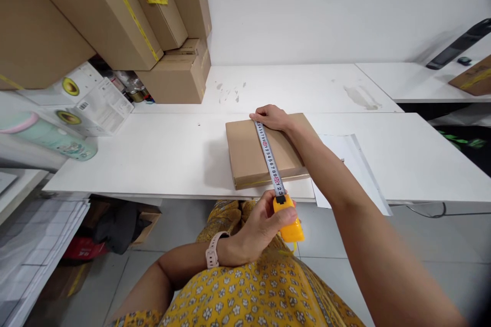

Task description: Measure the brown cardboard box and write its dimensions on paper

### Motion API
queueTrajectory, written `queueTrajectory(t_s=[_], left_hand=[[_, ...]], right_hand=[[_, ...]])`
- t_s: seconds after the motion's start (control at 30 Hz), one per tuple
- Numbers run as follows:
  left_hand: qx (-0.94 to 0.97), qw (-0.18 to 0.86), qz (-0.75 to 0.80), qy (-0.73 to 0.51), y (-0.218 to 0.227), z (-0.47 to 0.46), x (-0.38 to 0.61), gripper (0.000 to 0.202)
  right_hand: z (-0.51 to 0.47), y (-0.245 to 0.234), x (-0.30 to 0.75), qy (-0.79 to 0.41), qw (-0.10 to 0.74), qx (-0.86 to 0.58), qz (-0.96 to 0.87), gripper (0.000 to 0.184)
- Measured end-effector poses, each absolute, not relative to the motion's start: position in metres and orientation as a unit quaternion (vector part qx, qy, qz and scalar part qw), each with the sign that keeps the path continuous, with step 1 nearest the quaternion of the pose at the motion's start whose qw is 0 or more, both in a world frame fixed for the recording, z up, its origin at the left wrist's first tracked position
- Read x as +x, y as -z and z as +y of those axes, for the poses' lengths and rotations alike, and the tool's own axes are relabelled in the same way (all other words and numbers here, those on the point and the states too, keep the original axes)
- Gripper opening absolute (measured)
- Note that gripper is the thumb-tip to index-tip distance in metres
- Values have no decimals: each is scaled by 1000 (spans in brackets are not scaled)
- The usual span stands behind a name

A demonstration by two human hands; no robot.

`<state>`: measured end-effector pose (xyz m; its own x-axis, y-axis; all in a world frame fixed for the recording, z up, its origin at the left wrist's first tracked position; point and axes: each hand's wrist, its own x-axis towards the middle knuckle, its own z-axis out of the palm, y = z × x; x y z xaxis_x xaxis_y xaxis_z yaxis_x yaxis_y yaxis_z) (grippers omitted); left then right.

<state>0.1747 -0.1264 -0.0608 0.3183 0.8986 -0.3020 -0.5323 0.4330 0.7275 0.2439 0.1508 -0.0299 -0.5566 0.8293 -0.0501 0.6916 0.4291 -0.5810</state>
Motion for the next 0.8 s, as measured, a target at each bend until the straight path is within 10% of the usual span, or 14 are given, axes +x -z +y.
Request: queueTrajectory(t_s=[0.6, 0.8], left_hand=[[273, 765, 368, -452, 57, -118, 180, 56], [395, 714, 380, -435, 60, -129, 123, 63]], right_hand=[[157, 31, 259, -352, 184, -398, -827, 51], [110, 9, 337, -232, 404, -513, -721, 43]])
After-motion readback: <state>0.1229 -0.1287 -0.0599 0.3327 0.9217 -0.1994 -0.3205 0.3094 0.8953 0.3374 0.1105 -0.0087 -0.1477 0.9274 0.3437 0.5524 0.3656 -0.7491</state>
